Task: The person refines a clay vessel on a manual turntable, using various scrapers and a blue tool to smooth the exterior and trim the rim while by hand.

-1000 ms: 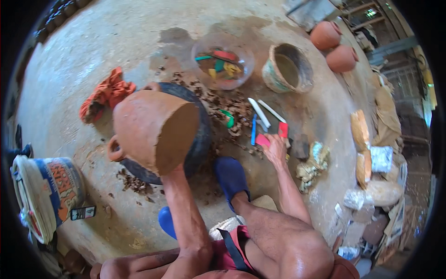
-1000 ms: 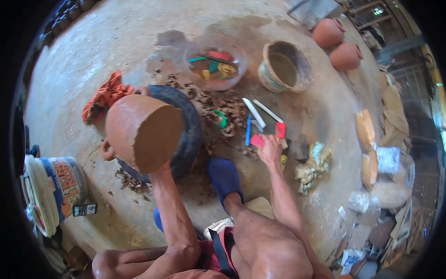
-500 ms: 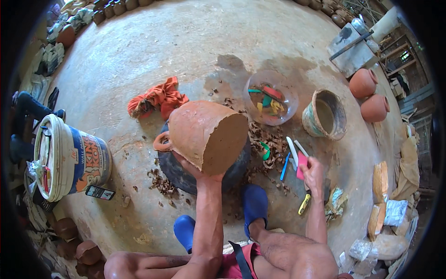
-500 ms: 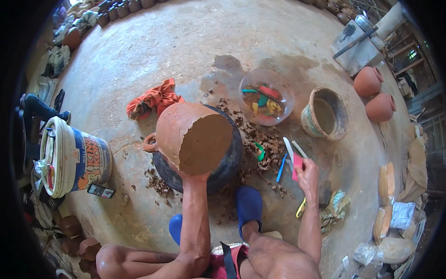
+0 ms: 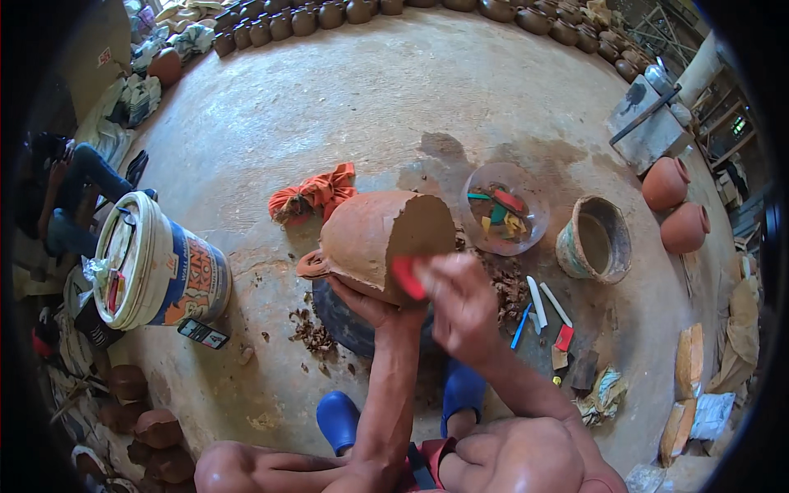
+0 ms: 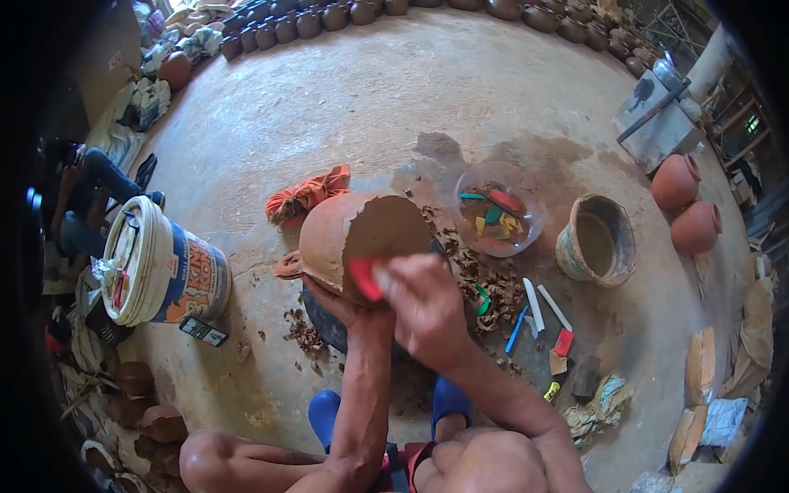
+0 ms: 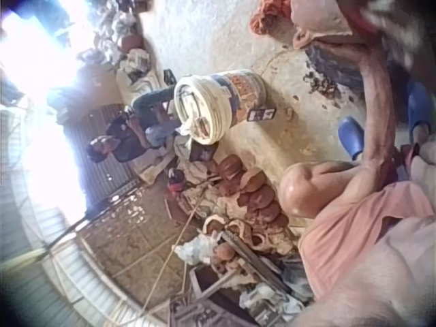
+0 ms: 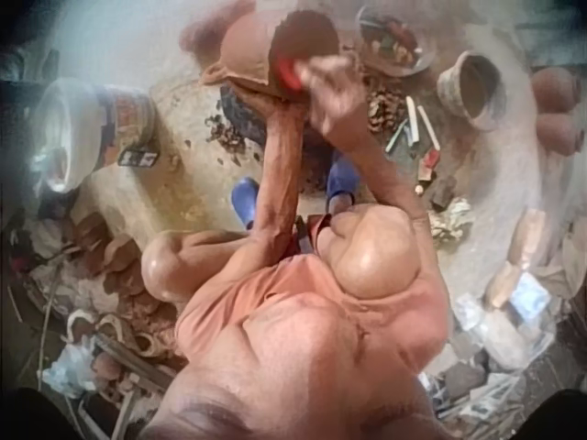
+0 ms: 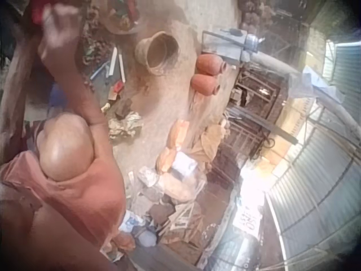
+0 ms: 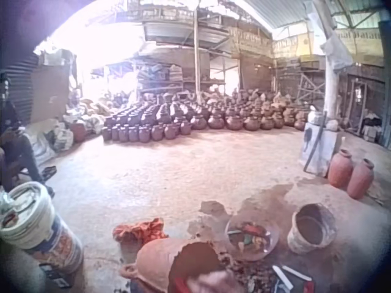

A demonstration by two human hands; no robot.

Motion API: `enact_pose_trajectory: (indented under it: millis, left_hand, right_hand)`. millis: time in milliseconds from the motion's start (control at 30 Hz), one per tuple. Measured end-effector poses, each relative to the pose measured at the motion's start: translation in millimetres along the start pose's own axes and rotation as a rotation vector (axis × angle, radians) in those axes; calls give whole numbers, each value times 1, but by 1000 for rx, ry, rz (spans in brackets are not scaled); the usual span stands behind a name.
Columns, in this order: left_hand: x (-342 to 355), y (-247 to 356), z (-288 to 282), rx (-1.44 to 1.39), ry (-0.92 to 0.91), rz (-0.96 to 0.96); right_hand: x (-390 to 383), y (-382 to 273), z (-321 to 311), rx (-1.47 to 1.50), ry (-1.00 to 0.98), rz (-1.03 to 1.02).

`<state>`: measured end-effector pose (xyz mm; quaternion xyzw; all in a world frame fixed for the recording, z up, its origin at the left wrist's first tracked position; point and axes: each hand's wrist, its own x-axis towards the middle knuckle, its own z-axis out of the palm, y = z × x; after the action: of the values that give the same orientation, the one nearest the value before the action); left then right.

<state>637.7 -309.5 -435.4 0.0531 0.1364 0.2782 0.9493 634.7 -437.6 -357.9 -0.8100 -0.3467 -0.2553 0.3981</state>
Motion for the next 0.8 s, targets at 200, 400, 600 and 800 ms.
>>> enact_pose_trajectory:
  millis: [200,400,600,800]
  left_hand:
    - [-6,5,19,53,89,28]
    - [-2,8,9,31,34,42]
    - [2,11,10,95,12,53]
    - [2,8,29,-26,-155,-116]
  right_hand:
    - [-15,44,-35,-59,-83,-163]
    - [36,11,16,116,91,-123]
    - [-30,53,-17,98,-236,-344]
    - [46,66,-17,-56,73,-395]
